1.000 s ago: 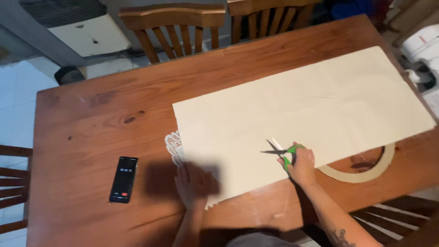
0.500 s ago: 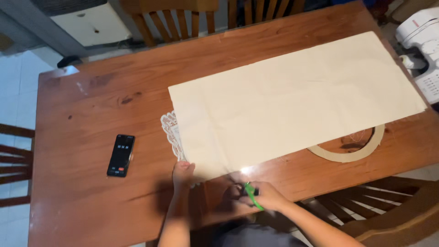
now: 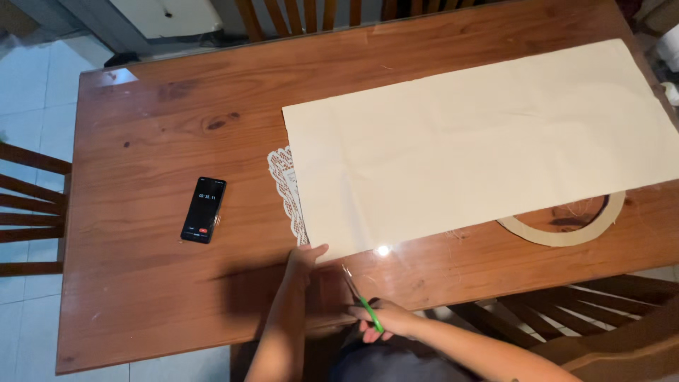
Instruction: The person uses scissors to cut a long strip of cream-colored fabric along a straight line on a wooden table, then begins cutting a second edge to separate the piece.
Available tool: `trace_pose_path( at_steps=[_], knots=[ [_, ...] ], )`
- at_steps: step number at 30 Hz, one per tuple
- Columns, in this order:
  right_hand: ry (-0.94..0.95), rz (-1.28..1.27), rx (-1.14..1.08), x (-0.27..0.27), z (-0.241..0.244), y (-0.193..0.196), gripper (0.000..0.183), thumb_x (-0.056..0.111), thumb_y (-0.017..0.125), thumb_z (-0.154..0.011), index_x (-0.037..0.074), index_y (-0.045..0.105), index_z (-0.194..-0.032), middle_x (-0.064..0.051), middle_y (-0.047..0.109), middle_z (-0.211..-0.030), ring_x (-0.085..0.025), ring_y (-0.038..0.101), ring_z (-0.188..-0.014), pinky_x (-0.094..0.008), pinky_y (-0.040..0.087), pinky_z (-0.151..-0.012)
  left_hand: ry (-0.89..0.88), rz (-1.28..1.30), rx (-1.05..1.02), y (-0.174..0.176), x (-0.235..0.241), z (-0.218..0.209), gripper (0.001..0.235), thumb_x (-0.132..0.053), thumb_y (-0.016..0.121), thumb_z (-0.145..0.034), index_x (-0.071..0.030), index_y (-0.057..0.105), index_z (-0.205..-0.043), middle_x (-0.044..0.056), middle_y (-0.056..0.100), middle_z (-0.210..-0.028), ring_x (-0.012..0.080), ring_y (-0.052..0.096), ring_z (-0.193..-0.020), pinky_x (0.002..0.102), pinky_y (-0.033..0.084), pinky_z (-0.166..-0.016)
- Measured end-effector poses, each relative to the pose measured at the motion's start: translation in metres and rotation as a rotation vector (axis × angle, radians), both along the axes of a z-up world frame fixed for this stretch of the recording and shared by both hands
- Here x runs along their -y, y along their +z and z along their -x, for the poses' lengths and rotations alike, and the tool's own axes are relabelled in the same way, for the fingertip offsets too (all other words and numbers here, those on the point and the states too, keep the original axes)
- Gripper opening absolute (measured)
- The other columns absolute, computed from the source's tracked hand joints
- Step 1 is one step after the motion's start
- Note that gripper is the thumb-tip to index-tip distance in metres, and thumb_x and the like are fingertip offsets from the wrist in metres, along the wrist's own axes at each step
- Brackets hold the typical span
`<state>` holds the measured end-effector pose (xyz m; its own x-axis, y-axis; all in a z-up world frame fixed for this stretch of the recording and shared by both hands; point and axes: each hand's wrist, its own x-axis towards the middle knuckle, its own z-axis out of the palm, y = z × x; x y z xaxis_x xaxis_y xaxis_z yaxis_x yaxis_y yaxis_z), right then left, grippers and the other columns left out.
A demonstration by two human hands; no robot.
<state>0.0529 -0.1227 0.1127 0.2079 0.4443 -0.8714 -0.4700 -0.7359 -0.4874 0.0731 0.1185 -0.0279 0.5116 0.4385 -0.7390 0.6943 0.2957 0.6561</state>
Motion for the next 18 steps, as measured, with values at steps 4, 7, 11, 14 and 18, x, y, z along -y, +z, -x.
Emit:
trace_pose_path(
  at_steps=[4, 7, 11, 14, 18],
  knots=[
    [-0.068, 0.072, -0.109, -0.029, 0.005, -0.018, 0.063, 0.072, 0.05, -0.09, 0.011, 0.067, -0.085, -0.009, 0.074, -0.074, -0.014, 0.072, -0.064, -0.024, 0.052, -0.058, -0.185, -0.123, 0.042, 0.007, -0.007, 0.013, 0.029, -0.03, 0.084, -0.076, -0.007, 0.067, -0.074, -0.001, 0.061, -0.075, 0.0142, 0.057, -0.072, 0.031, 0.045, -0.066],
    [-0.161, 0.041, -0.087, -0.043, 0.007, -0.03, 0.065, 0.071, 0.051, -0.091, 0.009, 0.067, -0.084, -0.012, 0.073, -0.072, -0.016, 0.071, -0.062, -0.023, 0.053, -0.054, -0.228, -0.153, 0.083, 0.01, -0.008, 0.019, 0.029, -0.03, 0.081, -0.078, -0.008, 0.065, -0.068, -0.004, 0.056, -0.072, 0.0123, 0.052, -0.071, 0.031, 0.042, -0.065],
    [-0.211, 0.025, -0.086, -0.05, 0.009, -0.045, 0.068, 0.074, 0.05, -0.086, 0.009, 0.068, -0.084, -0.013, 0.074, -0.074, -0.021, 0.074, -0.065, -0.027, 0.056, -0.057, -0.242, -0.195, 0.137, 0.006, -0.011, 0.029, 0.033, -0.03, 0.081, -0.079, -0.016, 0.058, -0.061, -0.009, 0.042, -0.061, 0.0071, 0.036, -0.058, 0.029, 0.029, -0.053],
    [-0.289, 0.003, -0.115, -0.051, -0.002, -0.014, 0.064, 0.069, 0.054, -0.088, 0.007, 0.067, -0.083, -0.015, 0.074, -0.072, -0.023, 0.073, -0.064, -0.03, 0.056, -0.058, -0.213, -0.352, 0.161, 0.029, -0.007, 0.03, 0.026, -0.029, 0.078, -0.082, -0.012, 0.068, -0.065, -0.006, 0.051, -0.06, 0.0084, 0.048, -0.062, 0.03, 0.039, -0.062],
    [-0.277, 0.017, -0.138, -0.044, -0.009, -0.009, 0.069, 0.074, 0.056, -0.082, 0.005, 0.068, -0.087, -0.016, 0.075, -0.073, -0.024, 0.075, -0.067, -0.033, 0.06, -0.059, -0.198, -0.382, 0.049, 0.066, 0.0, 0.022, 0.032, -0.034, 0.073, -0.083, -0.013, 0.062, -0.062, 0.0, 0.053, -0.055, 0.0134, 0.049, -0.059, 0.034, 0.041, -0.063]
  ],
)
